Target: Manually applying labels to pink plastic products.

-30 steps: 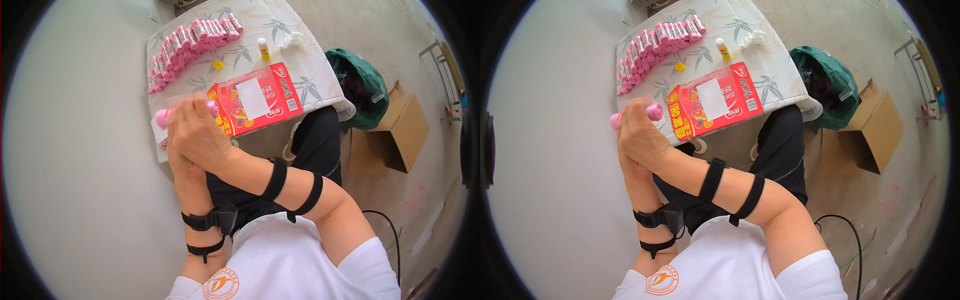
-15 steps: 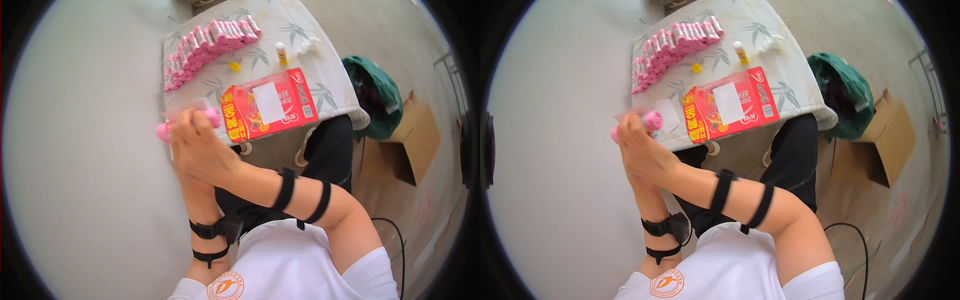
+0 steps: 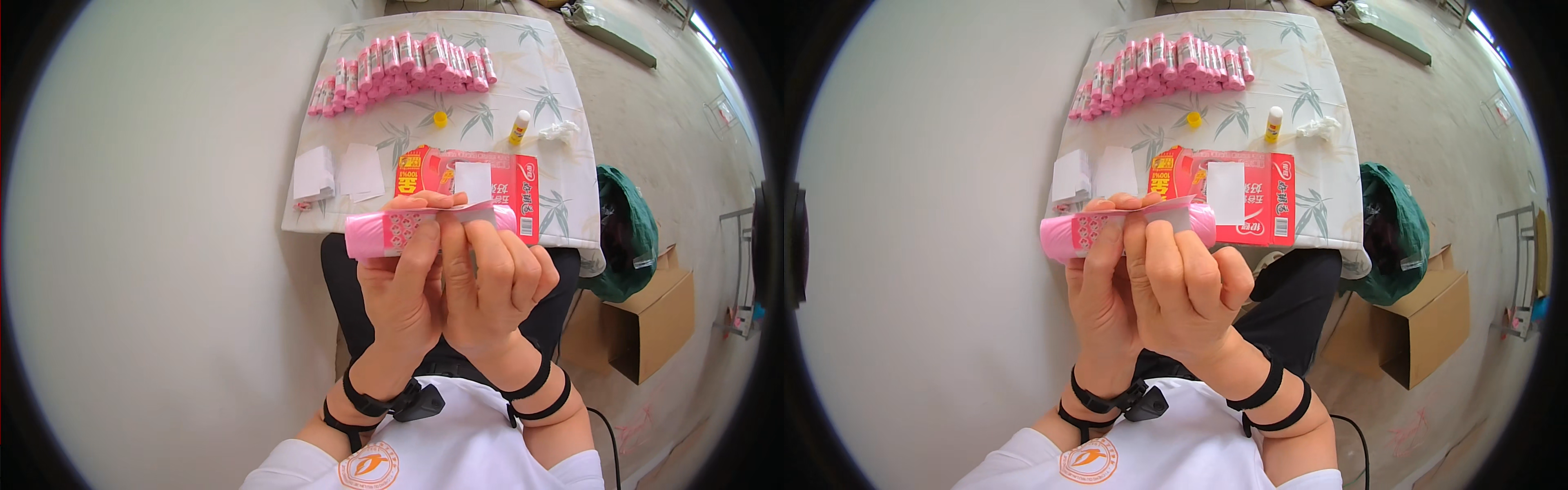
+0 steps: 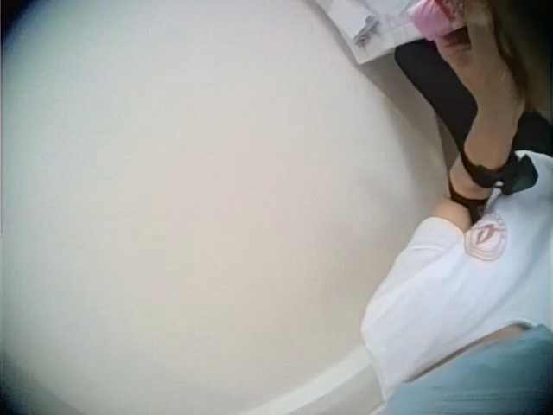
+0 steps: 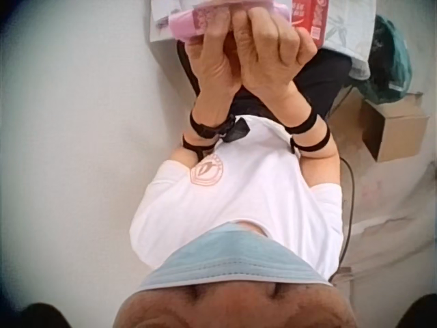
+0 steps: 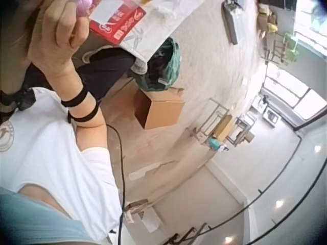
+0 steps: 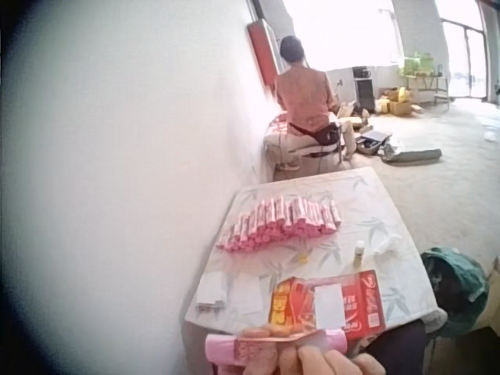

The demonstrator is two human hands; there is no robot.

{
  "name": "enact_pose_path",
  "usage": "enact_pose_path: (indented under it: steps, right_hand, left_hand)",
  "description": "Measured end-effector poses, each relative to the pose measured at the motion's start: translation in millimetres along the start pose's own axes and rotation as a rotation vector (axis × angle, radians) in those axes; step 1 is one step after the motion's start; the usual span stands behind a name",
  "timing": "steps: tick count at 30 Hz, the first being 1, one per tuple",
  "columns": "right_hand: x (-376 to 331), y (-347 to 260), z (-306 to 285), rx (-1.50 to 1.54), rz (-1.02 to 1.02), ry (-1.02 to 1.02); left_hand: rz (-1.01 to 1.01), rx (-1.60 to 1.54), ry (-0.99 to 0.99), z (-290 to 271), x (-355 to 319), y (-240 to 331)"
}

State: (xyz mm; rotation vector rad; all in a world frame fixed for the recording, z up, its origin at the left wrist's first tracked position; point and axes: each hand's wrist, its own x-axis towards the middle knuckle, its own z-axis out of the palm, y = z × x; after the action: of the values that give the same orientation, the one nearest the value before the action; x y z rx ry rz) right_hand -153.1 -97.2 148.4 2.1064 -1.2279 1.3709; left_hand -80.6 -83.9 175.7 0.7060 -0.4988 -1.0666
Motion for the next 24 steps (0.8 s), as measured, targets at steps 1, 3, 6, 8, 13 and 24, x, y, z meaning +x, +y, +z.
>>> enact_pose_path:
  steps: [1,3,6,8,13,24]
  right_hand:
    - [-2,-1,0,0.002,-0.003,0.006]
    - [-4,-2,3,-0.008,-0.012,-0.017]
    - [-4,0,-1,-0.029,-0.031,-0.061]
    - [-2,6,-11,-0.029,-0.075,-0.174]
    - [5,38,-39,0.796,0.481,-0.323]
    - [23,41,-13,1.726,0.957,-1.069]
  left_hand:
    - [0.014,0.037,0.024,-1,0,-1]
    - [0.012,0.102,0.056,-5,1,-2]
    - [-0.043,0.140,0.117,-11,2,-5]
    - [-0.088,0.108,0.143,-16,5,-5]
    - [-0.159,0.250,0.037,-31,10,6]
    - [-0.187,0.363,-0.076,-26,16,21]
